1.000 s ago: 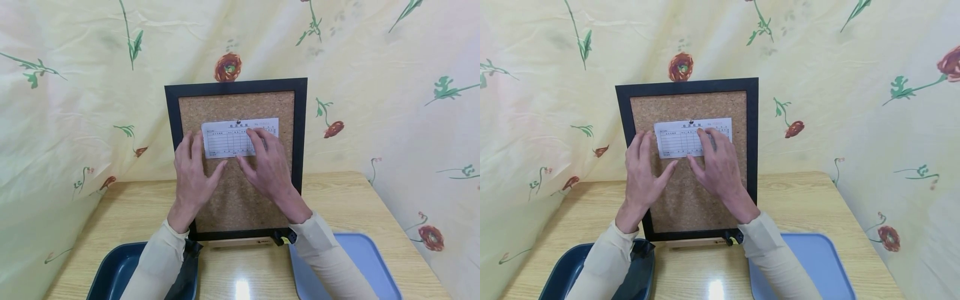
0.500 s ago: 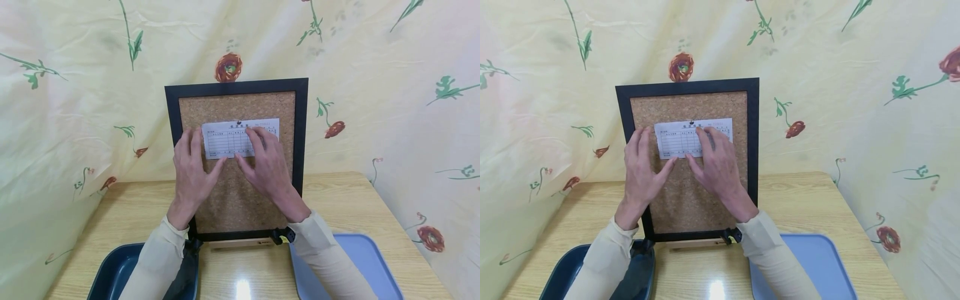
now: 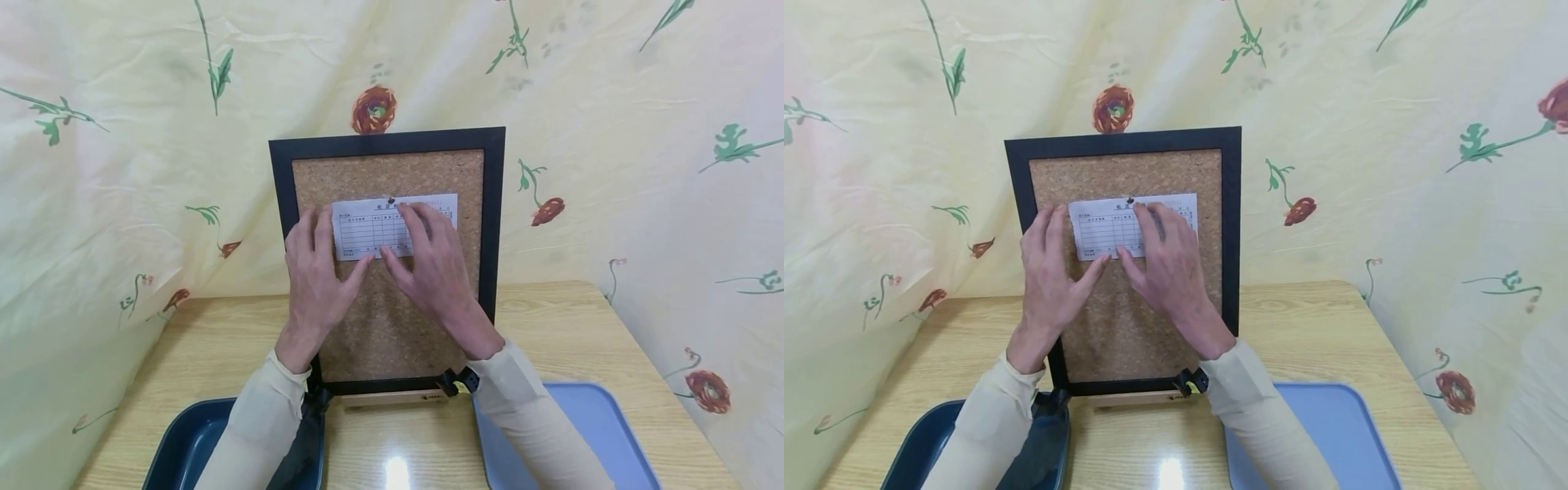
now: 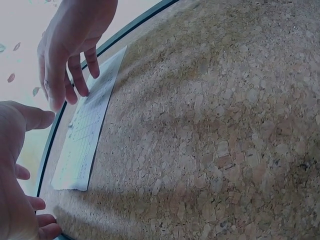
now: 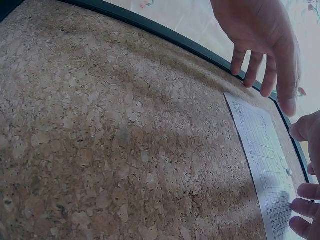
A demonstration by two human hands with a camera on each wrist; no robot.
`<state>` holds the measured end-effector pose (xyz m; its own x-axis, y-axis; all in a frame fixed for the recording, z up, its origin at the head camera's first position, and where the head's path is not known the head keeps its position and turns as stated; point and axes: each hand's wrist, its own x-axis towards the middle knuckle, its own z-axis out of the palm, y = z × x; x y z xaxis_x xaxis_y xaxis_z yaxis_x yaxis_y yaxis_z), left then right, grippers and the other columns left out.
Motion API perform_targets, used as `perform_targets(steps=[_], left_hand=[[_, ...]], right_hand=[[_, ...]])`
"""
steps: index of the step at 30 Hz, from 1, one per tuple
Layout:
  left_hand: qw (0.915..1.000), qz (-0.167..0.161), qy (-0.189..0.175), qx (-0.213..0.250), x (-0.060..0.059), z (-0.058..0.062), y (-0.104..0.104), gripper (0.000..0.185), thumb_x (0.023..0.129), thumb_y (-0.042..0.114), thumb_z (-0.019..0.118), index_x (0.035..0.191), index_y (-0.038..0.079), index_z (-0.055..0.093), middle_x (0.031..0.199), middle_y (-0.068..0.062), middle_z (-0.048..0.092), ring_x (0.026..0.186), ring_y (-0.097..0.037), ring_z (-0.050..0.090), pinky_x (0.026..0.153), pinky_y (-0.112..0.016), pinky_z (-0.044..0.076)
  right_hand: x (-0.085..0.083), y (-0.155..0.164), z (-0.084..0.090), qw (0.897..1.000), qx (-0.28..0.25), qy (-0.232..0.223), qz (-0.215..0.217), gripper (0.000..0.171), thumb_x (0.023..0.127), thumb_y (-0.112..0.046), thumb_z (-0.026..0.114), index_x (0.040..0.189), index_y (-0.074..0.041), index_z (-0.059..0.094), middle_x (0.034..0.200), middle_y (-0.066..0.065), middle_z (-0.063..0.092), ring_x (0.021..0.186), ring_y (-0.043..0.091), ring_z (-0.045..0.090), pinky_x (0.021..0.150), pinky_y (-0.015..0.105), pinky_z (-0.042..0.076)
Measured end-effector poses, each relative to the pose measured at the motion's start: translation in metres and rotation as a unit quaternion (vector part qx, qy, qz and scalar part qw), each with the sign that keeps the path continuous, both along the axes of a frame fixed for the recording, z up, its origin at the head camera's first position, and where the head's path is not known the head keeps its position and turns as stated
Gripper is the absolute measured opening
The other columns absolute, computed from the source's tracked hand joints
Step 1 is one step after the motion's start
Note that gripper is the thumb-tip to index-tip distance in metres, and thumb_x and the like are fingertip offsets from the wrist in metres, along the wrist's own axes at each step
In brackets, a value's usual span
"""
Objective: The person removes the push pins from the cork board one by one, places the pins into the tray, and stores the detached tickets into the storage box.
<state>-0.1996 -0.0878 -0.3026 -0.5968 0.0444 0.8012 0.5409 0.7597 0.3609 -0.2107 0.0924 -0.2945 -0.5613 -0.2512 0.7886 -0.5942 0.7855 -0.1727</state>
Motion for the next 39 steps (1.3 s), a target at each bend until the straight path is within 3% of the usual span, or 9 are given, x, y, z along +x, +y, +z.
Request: perform_targets(steps=[19,39], left_hand=[[0.9998,0.007,-0.018,0.002,-0.003,0.003,0.003,0.083,0.083,0.033,0.08,0.147,-0.001,0.041,0.15,-0.028,0.04,0.133,-0.045,0.037,0.11,-0.059,0.032],[0.9999,0.011,0.007,-0.006,-0.01,0.006,0.0,0.078,0.083,0.033,0.08,0.143,-0.004,0.046,0.148,-0.029,0.042,0.129,-0.046,0.039,0.109,-0.058,0.031]], right_hand=[[-0.006,-0.001,0.004,1.0,0.0,0.008,-0.006,0.059,0.093,-0.027,0.069,0.141,0.002,0.051,0.133,0.023,0.055,0.122,0.038,0.053,0.104,0.05,0.044],[-0.012,-0.004,0.008,0.999,-0.003,0.024,-0.022,0.055,0.093,-0.027,0.068,0.137,0.002,0.053,0.132,0.024,0.056,0.12,0.039,0.054,0.1,0.051,0.046]])
